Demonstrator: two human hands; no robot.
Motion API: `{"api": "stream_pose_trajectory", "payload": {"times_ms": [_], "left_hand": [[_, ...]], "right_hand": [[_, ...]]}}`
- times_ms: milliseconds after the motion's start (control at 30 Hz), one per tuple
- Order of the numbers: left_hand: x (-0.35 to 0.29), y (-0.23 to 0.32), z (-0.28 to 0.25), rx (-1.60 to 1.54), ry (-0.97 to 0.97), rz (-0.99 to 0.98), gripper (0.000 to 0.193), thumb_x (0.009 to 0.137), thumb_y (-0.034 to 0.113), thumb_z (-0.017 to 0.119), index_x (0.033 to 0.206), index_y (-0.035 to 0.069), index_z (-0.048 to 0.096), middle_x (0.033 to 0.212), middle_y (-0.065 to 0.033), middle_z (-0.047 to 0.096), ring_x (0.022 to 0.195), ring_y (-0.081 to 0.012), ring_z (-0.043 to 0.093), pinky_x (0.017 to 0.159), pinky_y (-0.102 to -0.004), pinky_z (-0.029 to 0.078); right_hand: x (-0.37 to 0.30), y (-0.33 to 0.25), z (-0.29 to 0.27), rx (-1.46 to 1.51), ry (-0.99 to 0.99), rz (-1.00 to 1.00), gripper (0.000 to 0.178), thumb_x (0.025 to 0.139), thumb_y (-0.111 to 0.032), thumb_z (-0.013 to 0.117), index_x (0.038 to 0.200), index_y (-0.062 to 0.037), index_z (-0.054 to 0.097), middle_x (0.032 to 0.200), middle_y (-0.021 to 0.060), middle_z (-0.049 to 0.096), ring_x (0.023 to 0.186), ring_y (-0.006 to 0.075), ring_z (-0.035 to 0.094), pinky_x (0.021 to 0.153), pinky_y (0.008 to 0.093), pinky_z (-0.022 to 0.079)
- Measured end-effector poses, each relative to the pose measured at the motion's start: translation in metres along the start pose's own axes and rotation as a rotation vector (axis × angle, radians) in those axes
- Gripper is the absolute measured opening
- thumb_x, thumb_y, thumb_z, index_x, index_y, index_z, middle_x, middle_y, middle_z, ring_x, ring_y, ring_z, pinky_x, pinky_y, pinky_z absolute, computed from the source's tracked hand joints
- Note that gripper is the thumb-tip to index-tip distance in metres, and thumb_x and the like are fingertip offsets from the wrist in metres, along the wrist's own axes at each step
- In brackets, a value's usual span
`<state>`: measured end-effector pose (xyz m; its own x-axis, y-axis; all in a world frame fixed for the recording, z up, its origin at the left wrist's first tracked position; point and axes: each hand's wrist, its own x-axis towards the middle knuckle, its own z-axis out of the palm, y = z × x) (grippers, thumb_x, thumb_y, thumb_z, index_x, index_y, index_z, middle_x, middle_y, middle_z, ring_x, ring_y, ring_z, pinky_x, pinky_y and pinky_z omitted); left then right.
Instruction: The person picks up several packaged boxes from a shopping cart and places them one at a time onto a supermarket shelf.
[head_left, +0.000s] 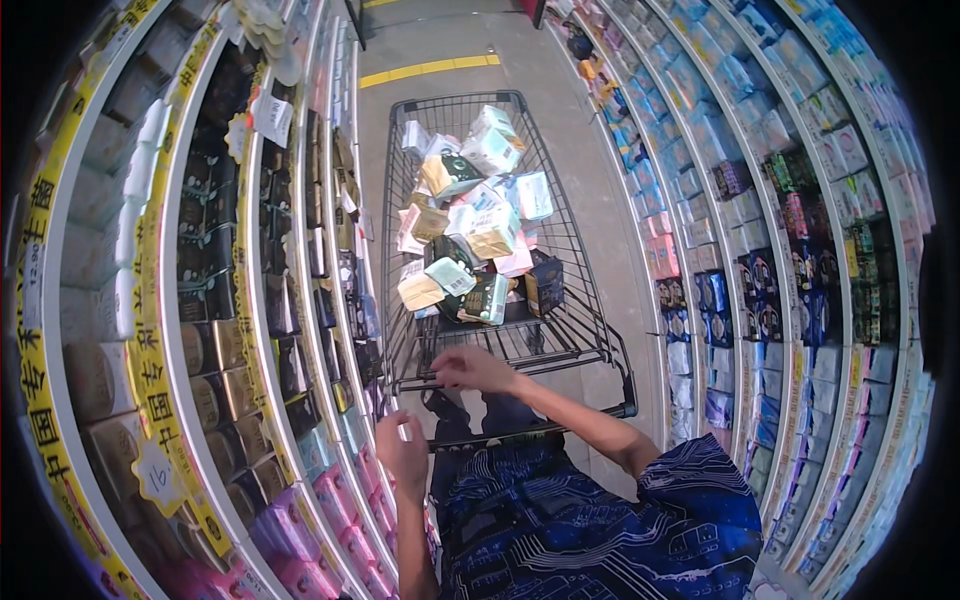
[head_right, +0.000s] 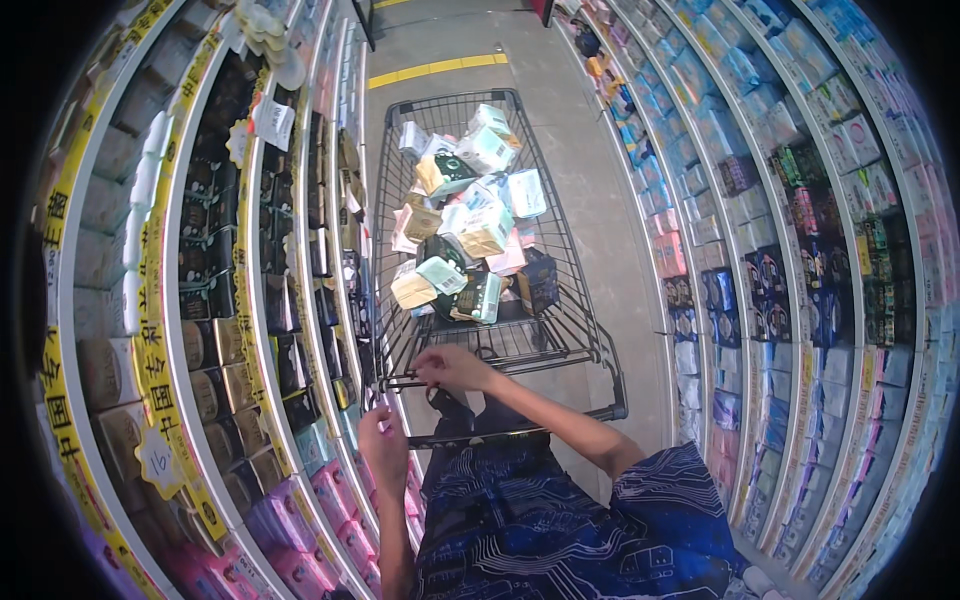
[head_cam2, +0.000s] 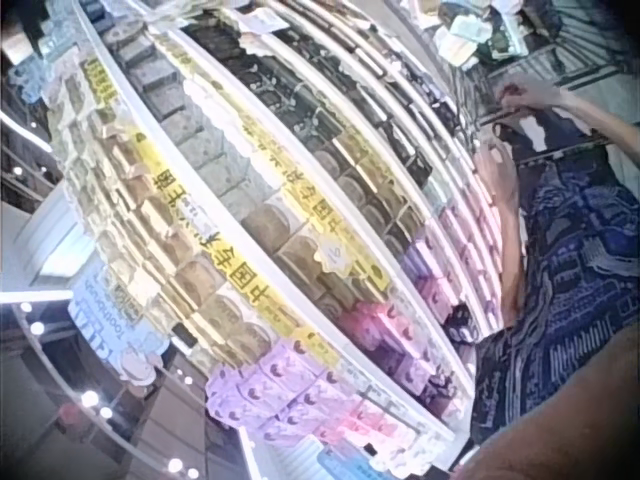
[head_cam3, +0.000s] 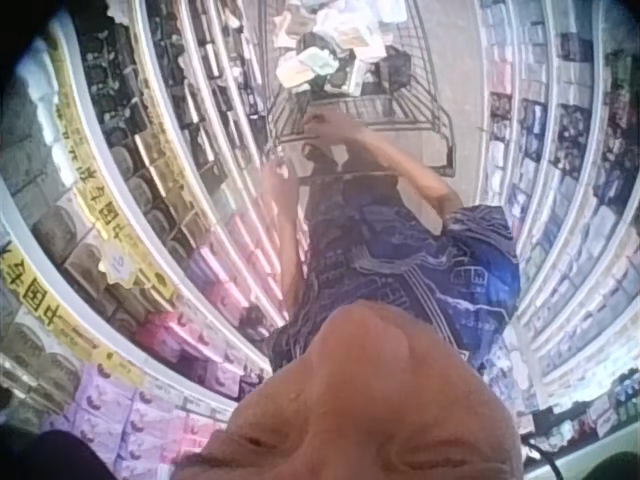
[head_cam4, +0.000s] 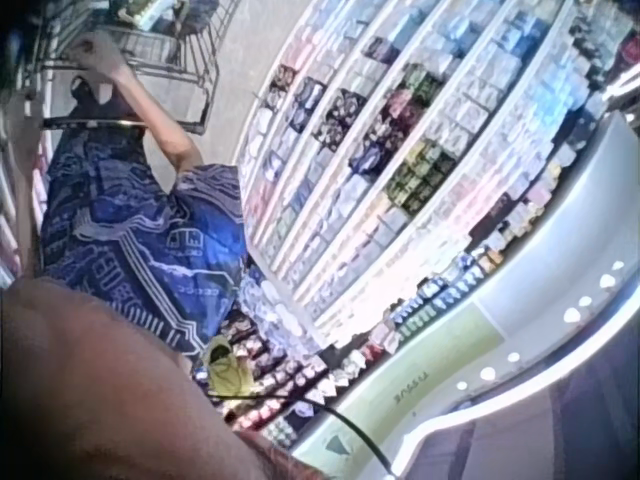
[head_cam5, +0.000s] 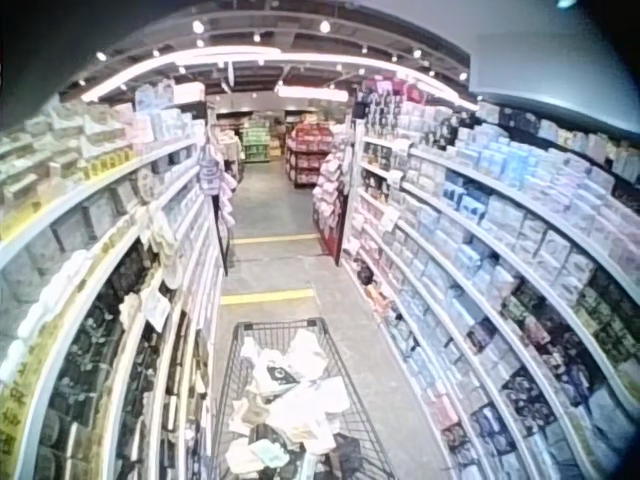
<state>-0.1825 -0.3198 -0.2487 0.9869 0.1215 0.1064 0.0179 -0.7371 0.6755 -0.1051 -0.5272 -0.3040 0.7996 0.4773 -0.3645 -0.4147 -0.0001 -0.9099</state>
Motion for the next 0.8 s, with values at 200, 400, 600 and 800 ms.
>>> {"api": "stream_pose_trajectory", "payload": {"times_ms": [200,400,600,800], "left_hand": [[-0.022,-0.019,0.037,0.140,-0.197,0.049,0.012,0.084,0.013,0.067,0.076,0.005,0.061,0.068,-0.0106,0.060,0.062,-0.0288,0.059,0.060,-0.0386,0.046],[-0.023,-0.022,0.042,0.198,-0.172,-0.012,0.020,0.084,0.016,0.066,0.067,0.005,0.060,0.060,-0.0094,0.059,0.054,-0.0284,0.058,0.054,-0.0381,0.044],[-0.025,-0.018,0.044,0.189,-0.150,-0.038,0.019,0.083,0.015,0.067,0.068,0.006,0.059,0.062,-0.0097,0.060,0.054,-0.0286,0.059,0.051,-0.0384,0.045],[-0.030,-0.018,0.043,0.188,-0.117,-0.046,0.018,0.081,0.016,0.068,0.069,0.008,0.056,0.061,-0.0075,0.056,0.055,-0.0284,0.057,0.054,-0.0405,0.045]], "right_hand": [[0.042,-0.023,-0.094,-0.345,0.479,-0.109,0.022,0.088,-0.018,0.066,0.103,-0.0022,0.067,0.082,0.0062,0.069,0.077,0.0116,0.065,0.068,0.0269,0.052],[0.140,-0.049,-0.146,-0.647,0.592,-0.224,0.037,0.078,-0.018,0.070,0.110,-0.0008,0.063,0.094,0.0199,0.069,0.089,0.0338,0.067,0.079,0.0403,0.052],[0.249,-0.011,-0.174,-0.853,0.409,-0.093,0.064,0.075,-0.018,0.072,0.132,-0.0068,0.046,0.125,0.0232,0.057,0.115,0.0413,0.054,0.096,0.0462,0.046],[0.260,0.016,-0.180,-1.037,0.418,0.012,0.059,0.071,-0.021,0.078,0.123,-0.0077,0.053,0.122,0.0194,0.058,0.113,0.0410,0.053,0.095,0.0479,0.046]]}}
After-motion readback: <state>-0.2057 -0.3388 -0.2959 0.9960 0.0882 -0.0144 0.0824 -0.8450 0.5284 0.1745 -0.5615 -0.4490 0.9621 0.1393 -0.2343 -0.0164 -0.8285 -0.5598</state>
